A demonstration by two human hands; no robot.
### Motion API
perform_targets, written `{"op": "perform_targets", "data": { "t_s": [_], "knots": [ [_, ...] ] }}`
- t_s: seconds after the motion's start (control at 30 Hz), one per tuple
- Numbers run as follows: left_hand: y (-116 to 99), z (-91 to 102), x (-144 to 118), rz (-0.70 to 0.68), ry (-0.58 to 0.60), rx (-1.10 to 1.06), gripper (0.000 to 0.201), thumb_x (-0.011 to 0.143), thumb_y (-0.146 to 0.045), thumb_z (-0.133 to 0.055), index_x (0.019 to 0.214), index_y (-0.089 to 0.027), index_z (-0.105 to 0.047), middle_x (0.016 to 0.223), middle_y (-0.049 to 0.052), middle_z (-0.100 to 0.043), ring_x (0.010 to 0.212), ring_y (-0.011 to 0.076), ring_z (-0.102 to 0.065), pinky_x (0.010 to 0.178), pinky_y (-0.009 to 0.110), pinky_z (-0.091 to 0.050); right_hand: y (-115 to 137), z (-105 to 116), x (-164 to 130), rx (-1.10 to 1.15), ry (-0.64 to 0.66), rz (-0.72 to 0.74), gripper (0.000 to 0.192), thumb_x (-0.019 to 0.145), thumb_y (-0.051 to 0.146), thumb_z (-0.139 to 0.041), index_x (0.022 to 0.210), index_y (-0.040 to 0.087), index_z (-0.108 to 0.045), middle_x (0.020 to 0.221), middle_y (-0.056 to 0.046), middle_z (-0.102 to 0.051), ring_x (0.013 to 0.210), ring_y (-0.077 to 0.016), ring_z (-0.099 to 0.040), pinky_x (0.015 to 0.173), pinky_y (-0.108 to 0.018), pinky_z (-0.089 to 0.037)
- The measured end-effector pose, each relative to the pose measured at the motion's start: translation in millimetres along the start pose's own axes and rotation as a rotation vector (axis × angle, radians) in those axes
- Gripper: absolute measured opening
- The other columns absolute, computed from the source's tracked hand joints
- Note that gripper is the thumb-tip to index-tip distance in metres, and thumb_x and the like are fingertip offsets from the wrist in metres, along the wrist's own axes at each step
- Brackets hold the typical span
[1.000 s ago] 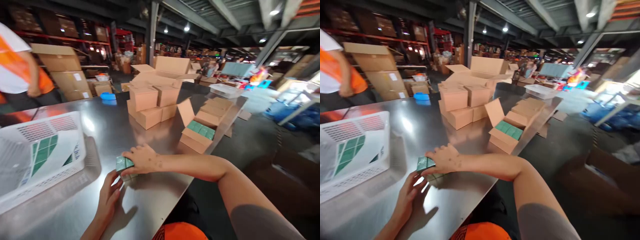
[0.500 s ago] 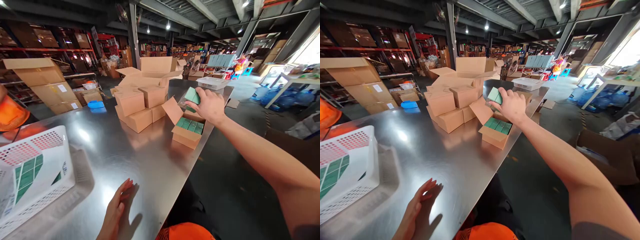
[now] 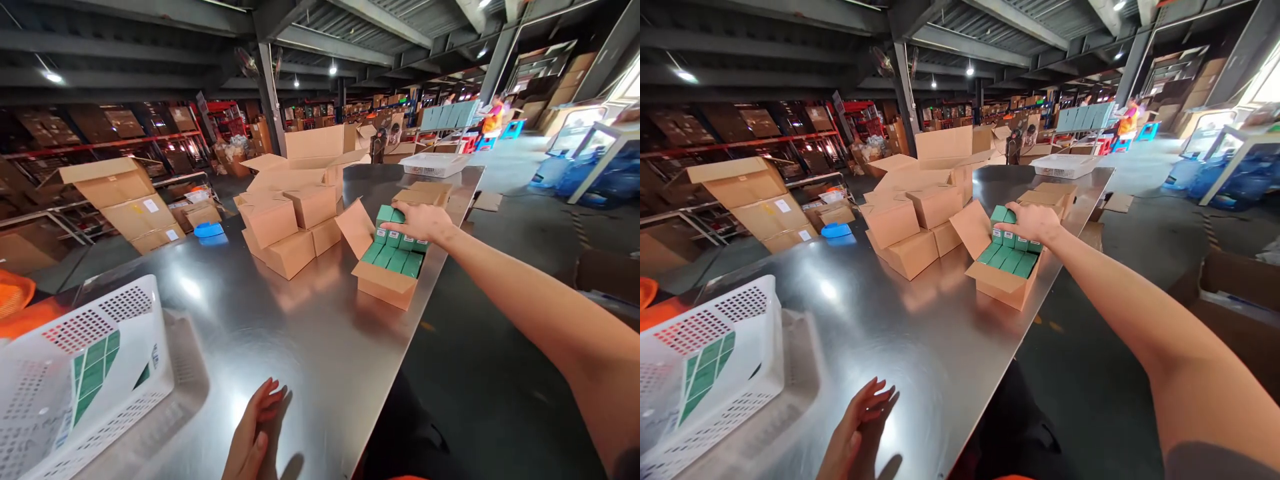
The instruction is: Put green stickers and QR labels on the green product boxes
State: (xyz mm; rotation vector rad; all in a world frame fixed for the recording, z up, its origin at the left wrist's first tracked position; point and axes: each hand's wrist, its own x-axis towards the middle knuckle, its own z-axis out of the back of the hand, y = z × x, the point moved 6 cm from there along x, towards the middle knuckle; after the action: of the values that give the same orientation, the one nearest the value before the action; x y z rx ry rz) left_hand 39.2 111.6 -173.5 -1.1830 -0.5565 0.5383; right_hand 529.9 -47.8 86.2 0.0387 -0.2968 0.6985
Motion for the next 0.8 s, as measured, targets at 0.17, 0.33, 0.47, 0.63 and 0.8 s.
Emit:
{"op": "perform_targets", "data": {
  "t_s": [0.17, 0.33, 0.47, 0.63, 0.8],
  "knots": [
    [7, 0.9, 2, -0.004, 0.021, 0.027, 0.085, 0.084, -0.08, -0.028, 0.144, -0.023, -0.049, 0.146, 0.016, -0.054, 0.13, 0.0392, -0.055, 0.102, 0.053, -0.05, 12, -3, 3, -0.004, 0.018, -0.112, 0.081, 0.086, 0.082, -0.036, 0.141, 0.025, -0.051, 0.123, -0.02, -0.068, 0.11, -0.0391, -0.065, 0.085, -0.049, -0.049],
    [12, 0.7, 4, -0.006, 0.021, 0.011, 0.086, 0.083, -0.082, -0.03, 0.14, -0.023, -0.052, 0.139, 0.017, -0.06, 0.126, 0.0391, -0.057, 0.099, 0.052, -0.05, 17, 0, 5, 0.015, 0.048, -0.196, 0.079, 0.089, 0.078, -0.035, 0.143, 0.022, -0.05, 0.126, -0.023, -0.066, 0.115, -0.0413, -0.064, 0.086, -0.051, -0.05],
    [7, -0.4, 3, -0.009, 0.016, -0.026, 0.075, 0.085, -0.077, -0.037, 0.139, -0.027, -0.054, 0.14, 0.013, -0.06, 0.125, 0.0374, -0.057, 0.1, 0.049, -0.05, 17, 2, 3, 0.007, 0.039, -0.211, 0.08, 0.088, 0.079, -0.036, 0.143, 0.021, -0.05, 0.123, -0.023, -0.067, 0.114, -0.0419, -0.064, 0.086, -0.051, -0.051],
    [-4, -0.7, 0, -0.02, -0.004, -0.018, 0.066, 0.088, -0.07, -0.043, 0.139, -0.029, -0.054, 0.142, 0.011, -0.059, 0.125, 0.0356, -0.058, 0.098, 0.046, -0.051, 5, 1, 10, 0.051, 0.072, -0.214, 0.084, 0.083, 0.083, -0.039, 0.144, 0.025, -0.05, 0.125, -0.021, -0.067, 0.114, -0.0422, -0.064, 0.087, -0.052, -0.051],
    [-1, -1.0, 4, -0.007, -0.004, -0.018, 0.075, 0.084, -0.077, -0.046, 0.135, -0.024, -0.056, 0.139, 0.015, -0.062, 0.122, 0.0347, -0.061, 0.095, 0.043, -0.053, -10, -21, 24, 0.212, 0.075, -0.148, 0.086, 0.076, 0.081, -0.053, 0.142, 0.024, -0.054, 0.125, -0.018, -0.068, 0.116, -0.0414, -0.062, 0.094, -0.055, -0.048]
  ]
}}
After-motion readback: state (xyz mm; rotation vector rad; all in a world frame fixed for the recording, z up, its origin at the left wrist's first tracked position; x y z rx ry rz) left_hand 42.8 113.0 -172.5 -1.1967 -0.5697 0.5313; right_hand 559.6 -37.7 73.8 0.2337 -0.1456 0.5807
